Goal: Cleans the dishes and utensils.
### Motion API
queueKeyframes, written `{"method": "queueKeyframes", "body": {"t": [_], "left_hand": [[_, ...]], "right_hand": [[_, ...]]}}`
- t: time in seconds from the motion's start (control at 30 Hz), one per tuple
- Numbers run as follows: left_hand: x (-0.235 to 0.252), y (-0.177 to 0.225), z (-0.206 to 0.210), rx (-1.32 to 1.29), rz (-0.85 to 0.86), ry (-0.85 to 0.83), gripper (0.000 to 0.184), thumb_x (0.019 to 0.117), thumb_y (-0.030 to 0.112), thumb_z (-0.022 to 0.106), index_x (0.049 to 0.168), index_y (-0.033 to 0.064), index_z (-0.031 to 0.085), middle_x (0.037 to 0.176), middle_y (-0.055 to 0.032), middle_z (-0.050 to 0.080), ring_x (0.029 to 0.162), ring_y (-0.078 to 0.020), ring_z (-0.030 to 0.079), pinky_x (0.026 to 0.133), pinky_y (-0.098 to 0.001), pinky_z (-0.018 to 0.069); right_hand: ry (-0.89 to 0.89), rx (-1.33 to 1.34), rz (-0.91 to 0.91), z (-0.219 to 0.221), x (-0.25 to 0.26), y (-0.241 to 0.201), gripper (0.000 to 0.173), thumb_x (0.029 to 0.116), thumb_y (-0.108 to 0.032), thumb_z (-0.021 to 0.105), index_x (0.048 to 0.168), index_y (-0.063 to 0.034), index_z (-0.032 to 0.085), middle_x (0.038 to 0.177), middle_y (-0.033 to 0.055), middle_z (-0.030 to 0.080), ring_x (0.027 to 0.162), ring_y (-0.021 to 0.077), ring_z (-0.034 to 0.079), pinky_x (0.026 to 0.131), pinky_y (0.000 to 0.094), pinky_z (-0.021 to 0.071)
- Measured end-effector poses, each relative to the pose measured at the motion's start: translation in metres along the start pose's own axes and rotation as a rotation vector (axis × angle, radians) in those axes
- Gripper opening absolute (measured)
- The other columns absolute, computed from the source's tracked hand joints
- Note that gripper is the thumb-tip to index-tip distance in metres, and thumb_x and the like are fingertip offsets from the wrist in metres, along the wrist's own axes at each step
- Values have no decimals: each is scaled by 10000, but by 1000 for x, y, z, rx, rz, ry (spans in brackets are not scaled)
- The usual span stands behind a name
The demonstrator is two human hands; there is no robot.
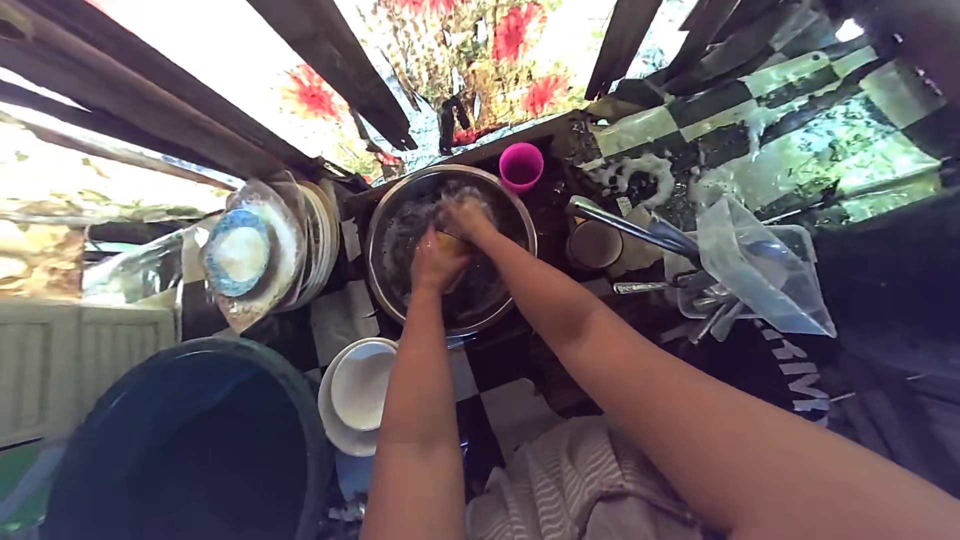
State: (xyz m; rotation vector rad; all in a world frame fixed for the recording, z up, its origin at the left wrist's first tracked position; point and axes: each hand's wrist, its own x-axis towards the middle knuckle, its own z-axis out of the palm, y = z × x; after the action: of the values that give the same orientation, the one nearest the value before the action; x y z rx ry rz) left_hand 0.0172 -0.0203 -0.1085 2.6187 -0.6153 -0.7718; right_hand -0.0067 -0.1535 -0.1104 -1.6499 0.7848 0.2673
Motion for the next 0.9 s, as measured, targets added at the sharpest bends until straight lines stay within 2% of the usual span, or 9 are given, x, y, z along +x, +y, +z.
{"method": "queueKeyframes", "body": {"t": [0.13,0.2,0.27,0.33,0.43,0.53,0.67,0.73,0.9], "left_hand": [[-4,3,-11,-72,-72,-63,1037,737,476,901,1532,35,401,1407,-265,571,1305,-425,562,1086,-631,439],[-2,6,-18,-143,-116,-129,932,747,419,913,1461,19,467,1330,-277,612,1257,-425,592,1074,-634,449],[0,3,-24,-346,-12,-66,609,869,276,824,1344,-23,588,1217,-237,679,1142,-327,664,1029,-518,521],[6,-5,-15,-780,199,27,279,1051,177,486,1213,-21,598,999,-94,675,895,-118,653,829,-293,557],[-6,2,-14,-1427,79,10,360,1126,256,252,1099,126,587,835,28,653,726,-41,618,656,-238,543],[-19,34,-20,-1852,66,31,651,1112,444,53,974,165,625,757,51,669,699,-11,642,637,-205,553],[-24,42,1,-2160,109,-53,680,1052,630,111,1120,184,619,953,-19,706,898,-141,691,783,-368,604],[-25,40,7,-2148,174,-127,733,1012,705,113,1231,181,576,1070,-55,696,1004,-199,681,850,-437,590],[-75,45,-31,-1799,216,133,438,1095,435,290,1253,113,542,1030,-69,684,930,-177,688,828,-400,603]], "right_hand": [[219,232,-115,5,17,26,422,1116,-259,436,1252,77,651,1223,254,681,1181,347,645,1044,501,491],[-95,778,-17,6,20,33,504,1118,-403,366,1389,-19,545,1238,156,669,1111,236,654,965,428,550],[-368,938,6,-5,1,12,504,1091,-478,386,1272,-52,587,1068,107,699,950,202,684,855,418,584],[-441,677,-12,-19,-35,-28,440,1100,-385,431,1169,1,632,958,100,708,841,173,693,777,385,598],[-440,153,-118,-28,-80,-75,365,1089,-307,501,1139,20,656,994,111,699,850,142,664,781,342,561],[-374,-75,-305,-30,-98,-89,378,1072,-294,546,1122,61,664,990,161,686,858,189,654,834,394,539],[-195,-207,-464,-45,-128,-102,309,1079,-202,511,1154,18,714,1055,148,733,916,210,687,902,426,533],[-99,-287,-527,-52,-137,-98,310,1080,-167,488,1219,-3,712,1175,171,721,1092,261,680,1015,455,496],[34,-325,-581,-54,-144,-58,343,1061,-170,513,1322,7,649,1348,220,630,1290,341,578,1128,488,418]]}}
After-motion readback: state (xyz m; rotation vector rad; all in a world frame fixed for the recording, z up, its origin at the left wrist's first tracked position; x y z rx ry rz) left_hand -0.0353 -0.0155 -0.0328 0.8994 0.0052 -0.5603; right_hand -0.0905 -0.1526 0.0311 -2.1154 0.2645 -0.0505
